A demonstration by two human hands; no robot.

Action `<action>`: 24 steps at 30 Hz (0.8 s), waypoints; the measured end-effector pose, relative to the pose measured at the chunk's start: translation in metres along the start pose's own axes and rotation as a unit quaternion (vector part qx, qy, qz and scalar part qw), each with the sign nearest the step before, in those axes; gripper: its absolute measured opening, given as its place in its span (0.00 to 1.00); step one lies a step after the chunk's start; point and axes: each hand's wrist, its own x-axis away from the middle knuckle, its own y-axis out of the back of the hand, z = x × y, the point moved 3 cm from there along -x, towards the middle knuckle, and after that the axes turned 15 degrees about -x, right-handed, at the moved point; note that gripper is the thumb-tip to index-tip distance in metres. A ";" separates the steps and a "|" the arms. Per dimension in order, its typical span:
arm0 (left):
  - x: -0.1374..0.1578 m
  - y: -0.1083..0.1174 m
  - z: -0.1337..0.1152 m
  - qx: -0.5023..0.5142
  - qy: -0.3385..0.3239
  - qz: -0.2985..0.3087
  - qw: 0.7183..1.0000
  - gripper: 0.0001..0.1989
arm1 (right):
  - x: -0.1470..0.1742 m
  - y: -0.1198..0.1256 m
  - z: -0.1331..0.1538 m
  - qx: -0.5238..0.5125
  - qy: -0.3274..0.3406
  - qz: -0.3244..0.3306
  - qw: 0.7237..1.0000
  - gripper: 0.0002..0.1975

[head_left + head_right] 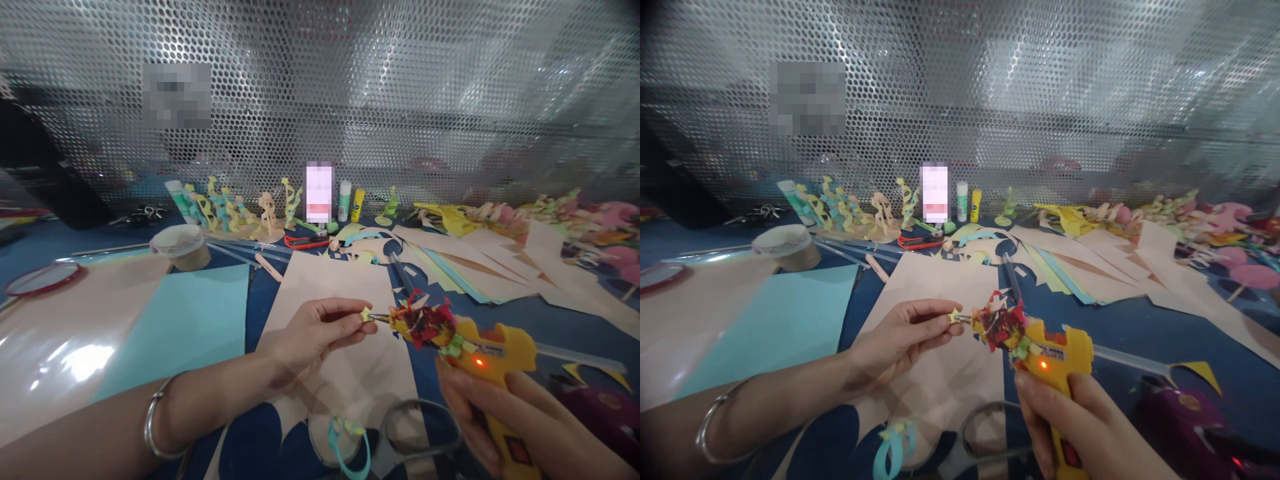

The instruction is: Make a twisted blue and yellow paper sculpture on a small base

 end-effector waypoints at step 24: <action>-0.001 0.002 0.001 -0.001 -0.015 -0.006 1.000 0.09 | -0.002 0.005 -0.001 0.161 0.049 -0.014 0.986 0.30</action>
